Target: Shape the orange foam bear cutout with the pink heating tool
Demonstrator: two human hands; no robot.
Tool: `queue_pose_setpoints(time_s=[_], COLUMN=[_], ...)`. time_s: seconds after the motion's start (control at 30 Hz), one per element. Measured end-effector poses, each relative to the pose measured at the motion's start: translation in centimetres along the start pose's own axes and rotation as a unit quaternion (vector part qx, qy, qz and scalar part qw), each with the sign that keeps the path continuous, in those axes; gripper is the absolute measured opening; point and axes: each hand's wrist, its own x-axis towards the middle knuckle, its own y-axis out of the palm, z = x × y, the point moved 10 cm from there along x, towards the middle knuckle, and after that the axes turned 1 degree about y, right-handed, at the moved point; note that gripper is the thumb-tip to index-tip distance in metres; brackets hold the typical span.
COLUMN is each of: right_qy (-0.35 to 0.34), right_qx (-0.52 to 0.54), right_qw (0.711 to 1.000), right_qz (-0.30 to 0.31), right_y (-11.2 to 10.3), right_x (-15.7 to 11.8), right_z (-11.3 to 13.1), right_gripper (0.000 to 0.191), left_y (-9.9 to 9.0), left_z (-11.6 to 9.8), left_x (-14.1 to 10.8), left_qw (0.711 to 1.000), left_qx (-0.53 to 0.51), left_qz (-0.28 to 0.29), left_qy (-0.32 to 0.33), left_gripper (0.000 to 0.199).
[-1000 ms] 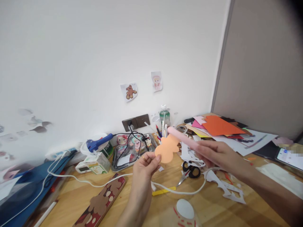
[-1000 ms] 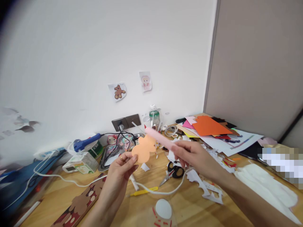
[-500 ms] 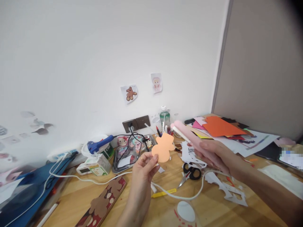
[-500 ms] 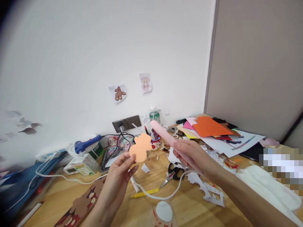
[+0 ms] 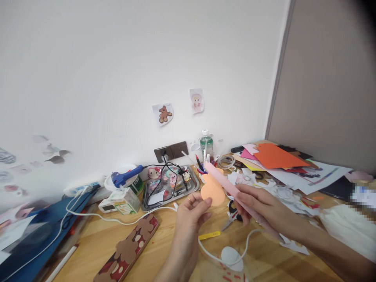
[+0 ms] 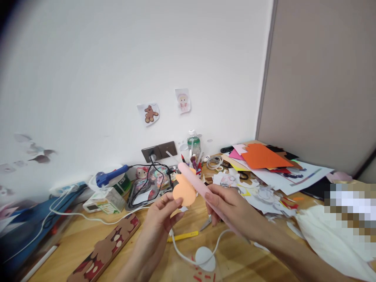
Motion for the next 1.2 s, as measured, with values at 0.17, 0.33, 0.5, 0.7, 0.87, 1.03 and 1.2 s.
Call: queue_pose_setpoints(time_s=[0.17, 0.33, 0.5, 0.7, 0.87, 1.03, 1.2], right_qy=[-0.004, -0.002, 0.022, 0.071, 0.087, 0.084, 0.113], right_qx=[-0.043, -0.067, -0.043, 0.025, 0.053, 0.061, 0.067], right_qw=[0.999, 0.998, 0.999, 0.997, 0.995, 0.994, 0.991], right_qz=[-0.005, 0.017, 0.021, 0.025, 0.015, 0.036, 0.032], right_y=[-0.1, 0.7, 1.1, 0.6, -0.7, -0.8, -0.9], right_x=[-0.1, 0.0, 0.1, 0.8, 1.3, 1.0, 0.6], right_z=[-0.3, -0.8, -1.4, -3.1, -4.4, -2.9, -2.7], right_gripper=[0.032, 0.033, 0.034, 0.029, 0.040, 0.032, 0.035], left_y=[-0.9, -0.9, -0.9, -1.9, -2.1, -1.3, -1.3], left_z=[0.0, -1.2, -1.5, -0.8, -0.5, 0.1, 0.8], left_x=[0.9, 0.9, 0.8, 1.6, 1.6, 1.4, 1.5], left_qw=[1.000, 1.000, 0.999, 1.000, 0.999, 1.000, 1.000], left_qx=[0.007, 0.003, 0.013, -0.008, -0.016, -0.024, -0.023], left_qz=[-0.018, -0.002, 0.011, -0.022, -0.026, 0.004, 0.000], left_qy=[-0.017, 0.011, 0.031, 0.020, 0.020, 0.018, 0.002], left_gripper=[0.031, 0.026, 0.019, 0.022, 0.023, 0.019, 0.019])
